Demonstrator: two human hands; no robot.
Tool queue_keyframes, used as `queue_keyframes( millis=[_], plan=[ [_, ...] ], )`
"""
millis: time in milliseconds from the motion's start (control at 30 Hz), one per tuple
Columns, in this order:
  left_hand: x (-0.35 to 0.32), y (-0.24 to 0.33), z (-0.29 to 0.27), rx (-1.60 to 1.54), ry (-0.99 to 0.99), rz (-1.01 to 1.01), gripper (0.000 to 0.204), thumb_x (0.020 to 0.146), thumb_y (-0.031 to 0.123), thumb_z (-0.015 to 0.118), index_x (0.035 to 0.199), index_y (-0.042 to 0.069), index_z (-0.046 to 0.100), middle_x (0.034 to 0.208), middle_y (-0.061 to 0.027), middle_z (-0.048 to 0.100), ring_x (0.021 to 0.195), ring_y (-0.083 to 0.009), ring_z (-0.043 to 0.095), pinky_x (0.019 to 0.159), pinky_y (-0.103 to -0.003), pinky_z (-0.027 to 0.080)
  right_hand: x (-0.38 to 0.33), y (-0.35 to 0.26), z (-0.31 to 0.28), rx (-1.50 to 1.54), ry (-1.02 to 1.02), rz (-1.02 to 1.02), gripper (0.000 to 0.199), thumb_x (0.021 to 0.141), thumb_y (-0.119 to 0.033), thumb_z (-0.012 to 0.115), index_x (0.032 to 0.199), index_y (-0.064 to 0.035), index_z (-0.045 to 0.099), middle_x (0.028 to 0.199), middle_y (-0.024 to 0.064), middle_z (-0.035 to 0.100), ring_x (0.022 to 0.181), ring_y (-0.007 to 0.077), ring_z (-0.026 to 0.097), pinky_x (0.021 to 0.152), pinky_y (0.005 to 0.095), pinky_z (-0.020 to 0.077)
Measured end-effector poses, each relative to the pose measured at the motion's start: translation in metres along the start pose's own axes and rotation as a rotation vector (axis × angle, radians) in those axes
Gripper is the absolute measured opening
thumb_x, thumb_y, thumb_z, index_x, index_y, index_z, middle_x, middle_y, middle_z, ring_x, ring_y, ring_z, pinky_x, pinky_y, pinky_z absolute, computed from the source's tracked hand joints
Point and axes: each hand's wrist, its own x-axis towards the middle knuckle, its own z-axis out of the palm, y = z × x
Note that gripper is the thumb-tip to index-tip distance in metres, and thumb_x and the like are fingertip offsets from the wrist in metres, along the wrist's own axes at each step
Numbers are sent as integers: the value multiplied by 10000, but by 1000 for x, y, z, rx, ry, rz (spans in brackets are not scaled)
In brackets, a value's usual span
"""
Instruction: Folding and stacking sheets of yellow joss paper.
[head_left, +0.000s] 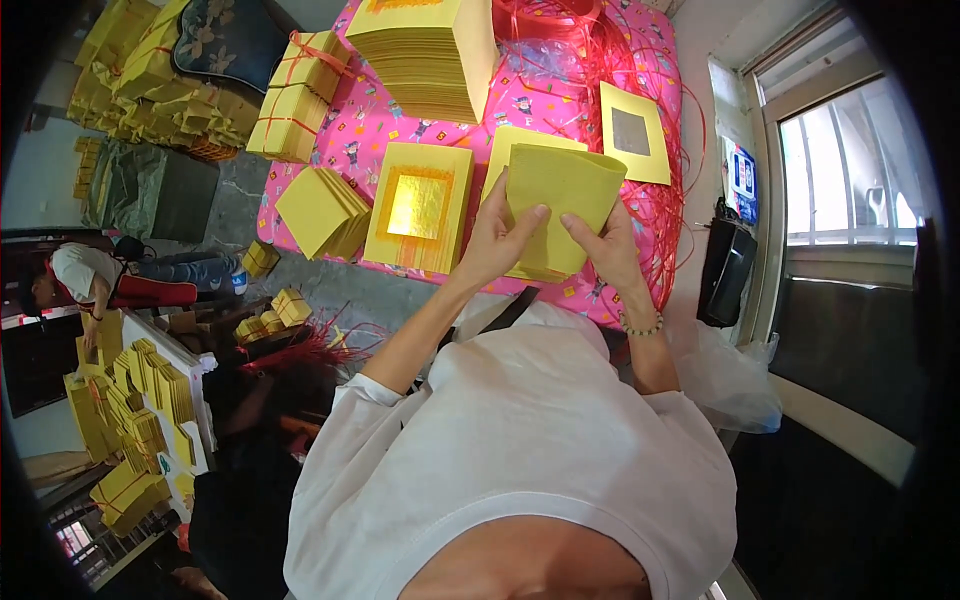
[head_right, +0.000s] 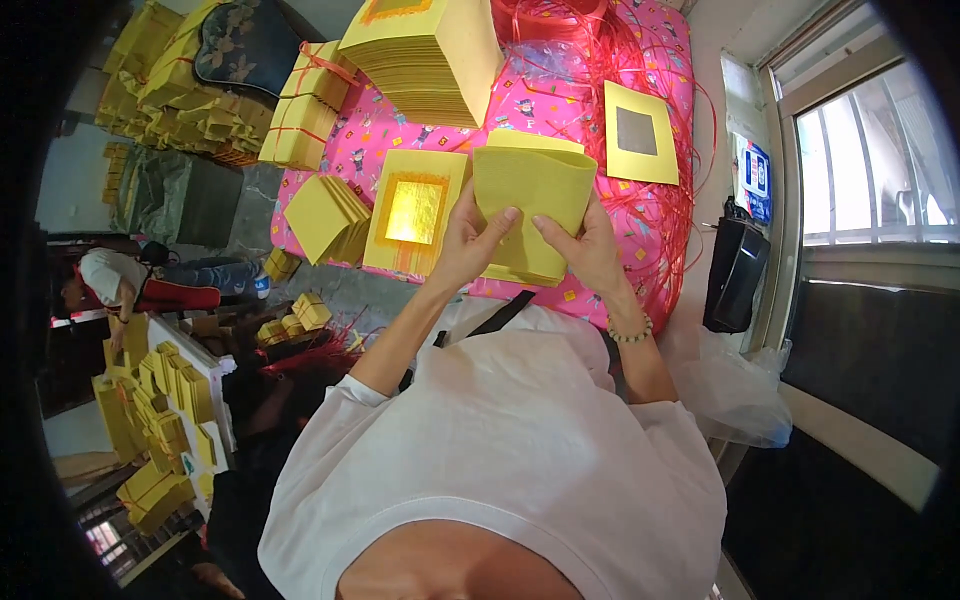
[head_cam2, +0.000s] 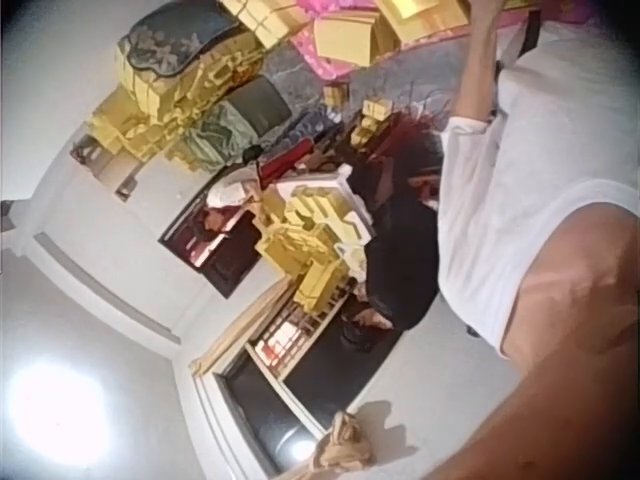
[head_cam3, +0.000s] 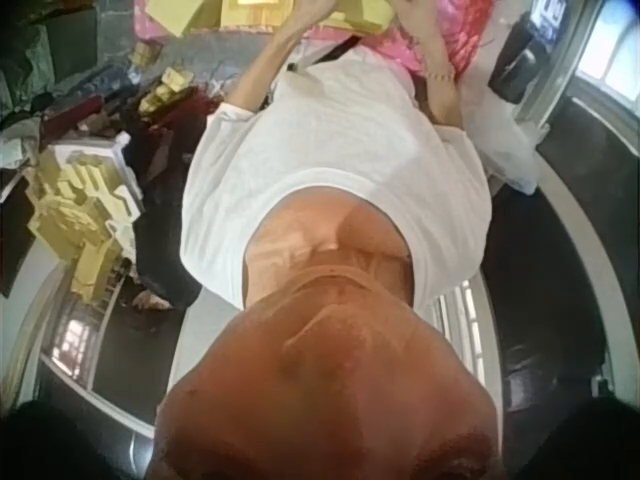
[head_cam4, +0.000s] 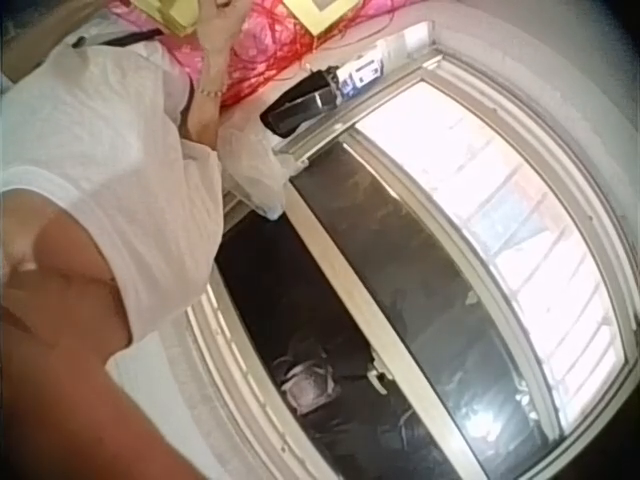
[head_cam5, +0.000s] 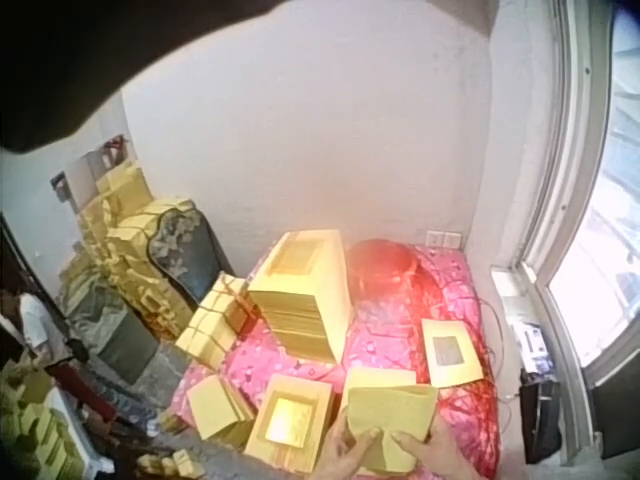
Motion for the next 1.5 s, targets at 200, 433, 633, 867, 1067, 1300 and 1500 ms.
queue_keyframes(
  millis=[200,433,633,867,1067,1300,1500],
  plan=[
    [-1,7,3,-35,13,-10,433,926,42,554,1322,-8,388,1209,-100,559,1114,-141,531,946,-290,426,0,-4,3,-3,8,-16,466,888,-66,628,1304,-17,425,1159,73,581,1029,123,568,862,276,483],
    [0,11,2,-71,65,-83,380,927,57,549,1283,7,423,1176,-79,581,1080,-133,554,922,-286,442,6,-8,15,55,146,-11,287,966,-168,548,1188,14,553,1012,39,642,870,64,590,733,223,491],
    [1,12,0,-95,95,-108,378,925,59,549,1283,5,438,1178,-80,589,1081,-134,557,921,-284,445,16,-5,17,115,206,35,250,962,-196,561,1072,20,621,885,16,657,757,44,583,650,206,471],
    [16,1,-14,-166,95,-321,370,917,60,568,1268,-3,469,1176,-82,601,1077,-147,564,927,-294,446,45,20,-6,-52,241,72,229,959,-218,569,992,0,629,843,-1,646,716,20,568,632,171,451],
    [24,-17,-25,-191,84,-448,375,921,63,570,1277,0,469,1199,-93,596,1088,-176,570,932,-310,448,55,29,-16,13,214,117,248,928,-252,612,864,-13,624,717,-26,588,639,24,517,562,196,416],
    [18,-21,-29,-179,59,-546,363,918,76,586,1257,2,480,1195,-96,597,1077,-179,580,926,-305,462,46,44,-25,37,239,188,248,923,-265,616,867,-24,622,715,-11,610,609,45,562,550,215,485],
    [13,-22,-33,-195,67,-531,364,919,87,592,1260,13,491,1185,-82,607,1062,-168,593,912,-296,472,18,18,-12,-31,89,361,252,915,-261,630,959,-15,658,771,8,652,632,48,587,543,212,486]
  ],
)
